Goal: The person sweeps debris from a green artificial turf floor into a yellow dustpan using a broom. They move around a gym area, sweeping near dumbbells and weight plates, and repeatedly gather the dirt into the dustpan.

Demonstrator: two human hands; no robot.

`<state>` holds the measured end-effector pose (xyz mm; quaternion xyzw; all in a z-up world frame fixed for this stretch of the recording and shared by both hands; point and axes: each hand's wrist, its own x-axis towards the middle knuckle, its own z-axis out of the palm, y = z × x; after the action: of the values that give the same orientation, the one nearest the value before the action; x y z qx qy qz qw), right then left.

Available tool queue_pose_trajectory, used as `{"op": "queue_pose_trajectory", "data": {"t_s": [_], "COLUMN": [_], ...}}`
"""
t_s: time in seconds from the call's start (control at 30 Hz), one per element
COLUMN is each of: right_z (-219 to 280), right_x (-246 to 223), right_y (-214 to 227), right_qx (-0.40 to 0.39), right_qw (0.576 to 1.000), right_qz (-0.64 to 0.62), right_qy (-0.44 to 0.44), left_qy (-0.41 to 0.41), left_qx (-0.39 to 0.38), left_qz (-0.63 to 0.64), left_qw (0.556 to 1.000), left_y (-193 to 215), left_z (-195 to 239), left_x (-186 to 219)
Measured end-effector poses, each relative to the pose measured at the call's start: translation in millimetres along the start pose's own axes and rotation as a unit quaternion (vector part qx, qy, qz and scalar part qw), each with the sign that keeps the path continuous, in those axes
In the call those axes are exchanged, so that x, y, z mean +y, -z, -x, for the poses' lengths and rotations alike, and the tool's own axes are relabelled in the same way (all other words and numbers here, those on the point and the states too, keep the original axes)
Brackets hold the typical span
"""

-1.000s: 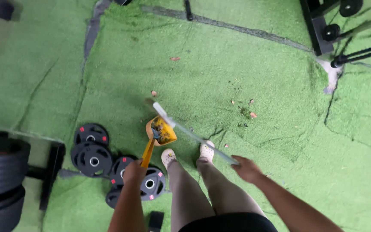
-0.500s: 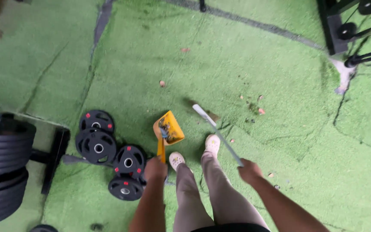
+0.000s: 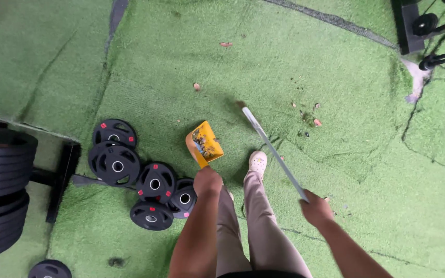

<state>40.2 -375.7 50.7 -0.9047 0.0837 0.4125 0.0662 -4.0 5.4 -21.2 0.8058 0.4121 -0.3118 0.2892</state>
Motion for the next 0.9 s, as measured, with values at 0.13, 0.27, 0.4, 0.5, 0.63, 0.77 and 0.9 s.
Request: {"op": "queue_pose_trajectory", "data": {"t_s": [0.13,0.27,0.4,0.5,0.63,0.77,0.9], "right_z": [-29.3,7.8,21.7,17.4,38.6,26.1,-2.3], "right_x": [-41.1,-89.0,-72.6,-46.1,-76.1,-106.6,-155.1], "right_y": [-82.3,-78.1,-46.3,-9.4,64.2,90.1,104.8], "right_qx": [-0.03,-0.102,-0.134,-0.088,-0.068,-0.03,-0.018], "right_qw": [0.998,0.993,0.98,0.984,0.989,0.991,0.982], "right_qz": [-0.054,-0.052,-0.077,-0.048,-0.021,0.026,0.091], "right_qy": [0.019,0.039,0.124,0.147,0.133,0.126,0.166], "left_qy": [0.014,0.041,0.022,0.007,-0.073,0.062,0.037], "left_qx": [0.001,-0.012,0.013,0.006,0.063,0.03,0.155], "left_qz": [0.0,0.028,0.039,0.11,0.128,0.258,0.257], "left_qw": [1.0,0.999,0.999,0.994,0.987,0.964,0.953], "left_y": [4.2,28.9,22.3,66.5,57.4,92.1,23.6], "left_z": [-3.0,8.6,-20.1,-3.2,1.5,52.3,9.2], "left_x": [3.8,-3.6,-71.0,-115.7,-189.5,-192.5,-232.4]}}
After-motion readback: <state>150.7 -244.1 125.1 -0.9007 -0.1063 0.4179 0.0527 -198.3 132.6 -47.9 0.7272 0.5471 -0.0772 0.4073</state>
